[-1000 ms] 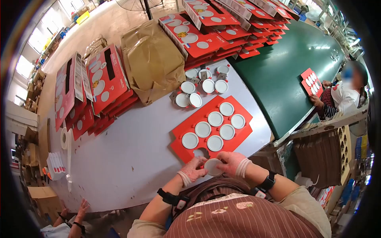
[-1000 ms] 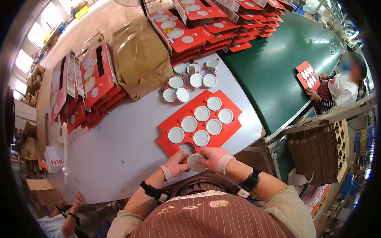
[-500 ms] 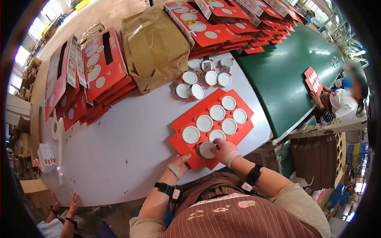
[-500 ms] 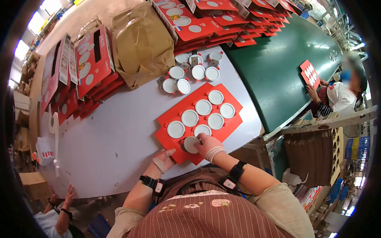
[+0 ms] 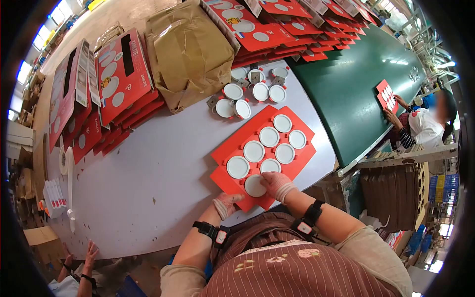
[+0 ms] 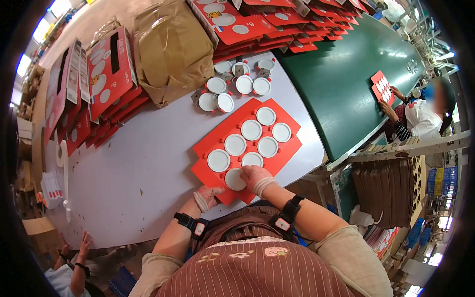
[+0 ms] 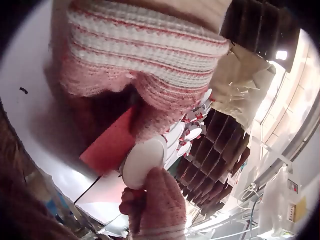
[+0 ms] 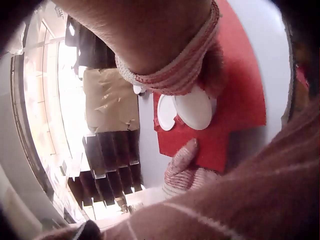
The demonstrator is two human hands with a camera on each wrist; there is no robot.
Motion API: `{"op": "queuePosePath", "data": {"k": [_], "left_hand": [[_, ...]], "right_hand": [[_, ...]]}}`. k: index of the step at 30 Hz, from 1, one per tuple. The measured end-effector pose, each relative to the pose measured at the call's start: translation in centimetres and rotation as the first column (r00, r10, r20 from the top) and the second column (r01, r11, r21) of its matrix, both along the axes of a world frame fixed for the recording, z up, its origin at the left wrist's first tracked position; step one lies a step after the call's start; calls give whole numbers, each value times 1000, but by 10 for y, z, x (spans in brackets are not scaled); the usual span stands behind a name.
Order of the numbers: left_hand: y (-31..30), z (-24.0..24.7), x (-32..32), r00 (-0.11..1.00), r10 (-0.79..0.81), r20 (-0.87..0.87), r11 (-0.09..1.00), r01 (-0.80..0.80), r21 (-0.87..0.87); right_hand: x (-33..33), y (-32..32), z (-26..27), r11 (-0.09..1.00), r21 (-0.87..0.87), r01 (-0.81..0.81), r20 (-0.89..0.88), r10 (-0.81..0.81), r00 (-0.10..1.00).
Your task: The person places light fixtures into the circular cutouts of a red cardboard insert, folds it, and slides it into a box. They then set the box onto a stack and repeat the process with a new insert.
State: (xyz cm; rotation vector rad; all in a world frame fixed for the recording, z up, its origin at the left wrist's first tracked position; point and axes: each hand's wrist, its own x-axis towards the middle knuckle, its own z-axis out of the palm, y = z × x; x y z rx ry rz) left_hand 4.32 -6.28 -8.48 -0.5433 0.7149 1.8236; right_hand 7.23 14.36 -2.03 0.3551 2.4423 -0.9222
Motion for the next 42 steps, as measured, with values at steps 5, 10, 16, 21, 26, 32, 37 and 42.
{"op": "queuePosePath", "data": {"k": [5, 10, 16, 21, 26, 32, 37, 42], "left_hand": [[-2, -19, -2, 992, -116, -53, 992, 117, 34], [-5, -5, -4, 985, -163, -61, 986, 165, 24], [-5, -17, 4, 982, -140, -126, 987, 149, 66], [0, -7, 4, 987, -128, -101, 988, 135, 69], [-6, -7, 13, 966, -234, -113, 967, 244, 79], [-55, 35, -37, 812, -522, -260, 709, 244, -661], [28, 46, -105, 19, -858, -513, 470, -373, -800], [111, 46, -139, 72, -962, -265, 252, -151, -956]], "right_hand": [[-7, 1, 7, 986, -156, 64, 102, -49, 994], [-17, 8, -5, 935, 118, -336, 12, 337, 941], [-23, 9, 3, 892, 160, -424, 51, 421, 906], [-28, 3, 18, 915, 213, -343, 202, 303, 931], [-11, 16, 19, 950, 190, -249, 114, 230, 966], [42, 98, 20, 898, 175, 405, -67, -399, 914], [40, 118, -22, 673, 10, 739, -70, -737, 672], [17, 124, -57, 670, -150, 727, -74, -741, 668]]}}
